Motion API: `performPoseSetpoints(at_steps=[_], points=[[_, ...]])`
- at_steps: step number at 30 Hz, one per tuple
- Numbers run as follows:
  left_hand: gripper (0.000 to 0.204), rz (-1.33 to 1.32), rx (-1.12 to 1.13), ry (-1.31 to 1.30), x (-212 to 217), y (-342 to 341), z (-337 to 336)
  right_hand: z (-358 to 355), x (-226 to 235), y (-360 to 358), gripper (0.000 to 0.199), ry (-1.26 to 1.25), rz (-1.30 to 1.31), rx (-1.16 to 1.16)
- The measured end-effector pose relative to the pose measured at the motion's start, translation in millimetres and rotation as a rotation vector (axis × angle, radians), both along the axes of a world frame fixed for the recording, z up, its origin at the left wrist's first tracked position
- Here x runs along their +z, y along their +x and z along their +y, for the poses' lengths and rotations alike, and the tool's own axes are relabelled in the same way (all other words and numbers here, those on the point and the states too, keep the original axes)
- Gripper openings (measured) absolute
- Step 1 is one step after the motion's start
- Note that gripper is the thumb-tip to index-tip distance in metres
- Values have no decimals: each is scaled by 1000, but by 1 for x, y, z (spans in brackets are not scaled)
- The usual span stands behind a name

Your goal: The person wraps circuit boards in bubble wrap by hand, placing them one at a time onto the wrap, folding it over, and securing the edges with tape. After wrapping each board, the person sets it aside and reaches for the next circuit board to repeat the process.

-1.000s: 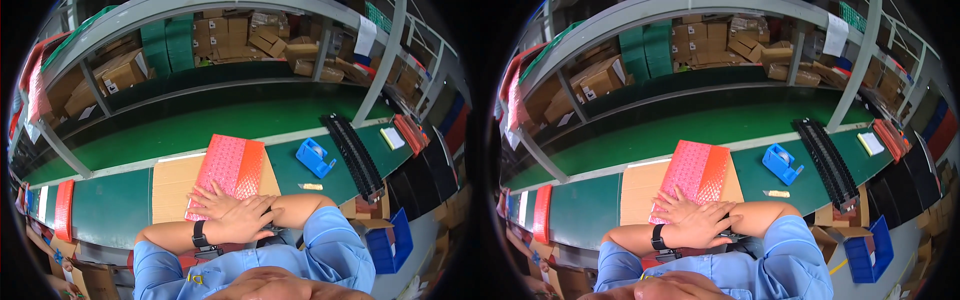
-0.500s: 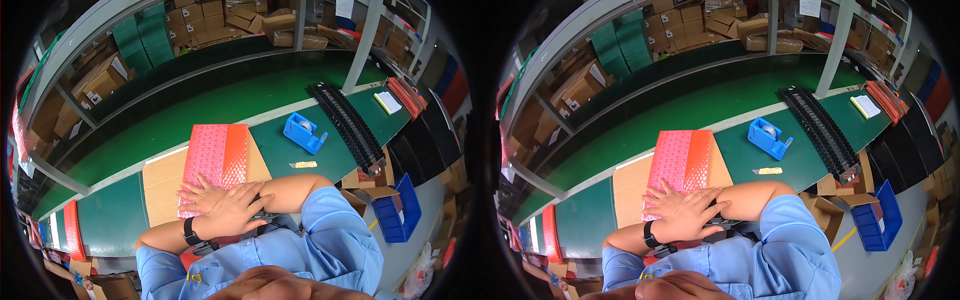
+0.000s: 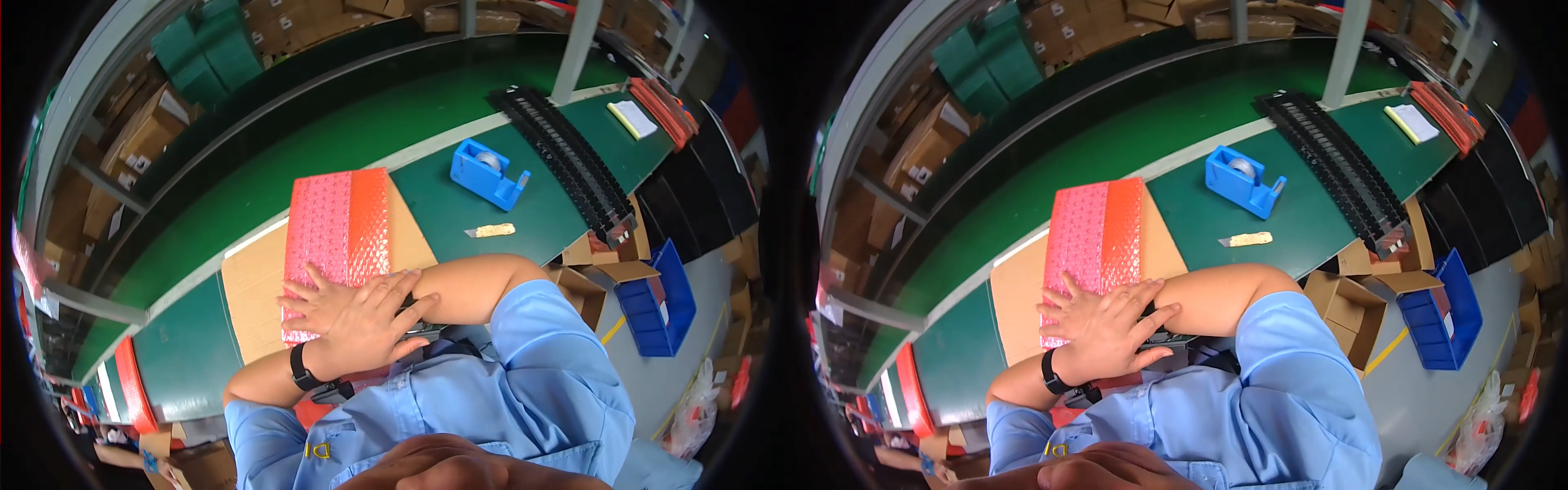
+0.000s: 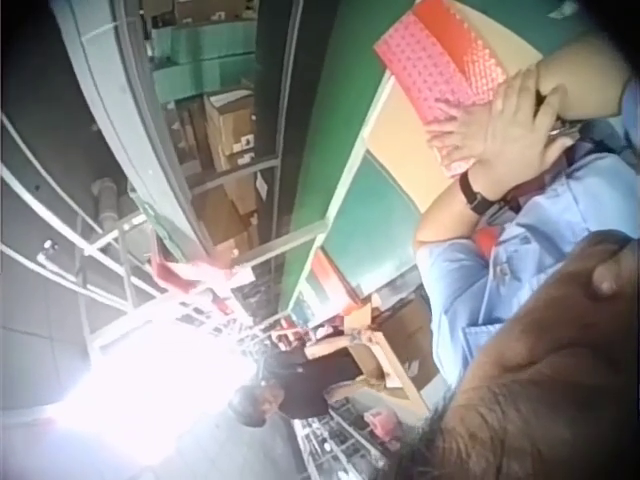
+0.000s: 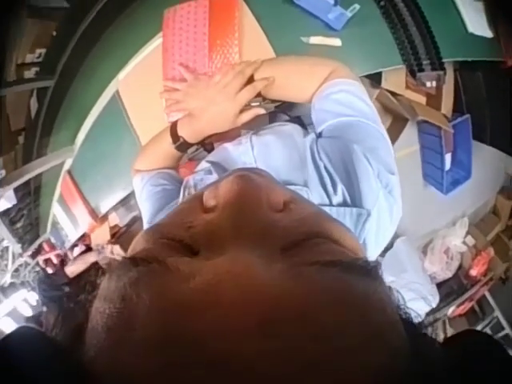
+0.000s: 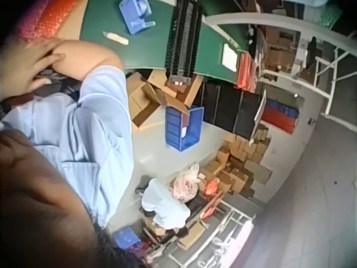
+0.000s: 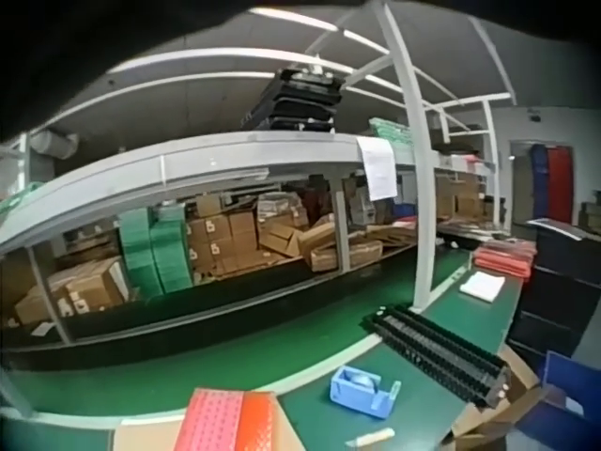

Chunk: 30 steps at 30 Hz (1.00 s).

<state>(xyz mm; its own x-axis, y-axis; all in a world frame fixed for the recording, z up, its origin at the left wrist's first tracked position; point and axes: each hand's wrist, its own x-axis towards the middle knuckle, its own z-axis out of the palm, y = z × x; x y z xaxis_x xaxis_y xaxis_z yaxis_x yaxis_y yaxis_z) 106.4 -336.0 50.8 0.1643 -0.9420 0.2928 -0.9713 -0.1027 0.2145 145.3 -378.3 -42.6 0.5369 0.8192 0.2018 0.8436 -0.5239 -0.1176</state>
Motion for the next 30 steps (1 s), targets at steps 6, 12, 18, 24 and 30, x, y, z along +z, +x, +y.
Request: performPoseSetpoints(at_steps=[6, 12, 18, 24, 30], points=[[63, 50, 11, -30, -14, 7, 6, -3, -2, 8, 54, 21, 3, 49], [66, 60, -67, -222, -29, 6, -1, -21, 7, 4, 65, 30, -21, 120], [65, -15, -20, -386, -47, 0, 4, -15, 22, 1, 63, -10, 76, 91], [66, -105, -32, -392, -55, 4, 0, -14, 35, 2, 63, -56, 121, 72], [64, -103, -17, -347, -56, 1, 2, -12, 42, 0, 63, -74, 163, 35]])
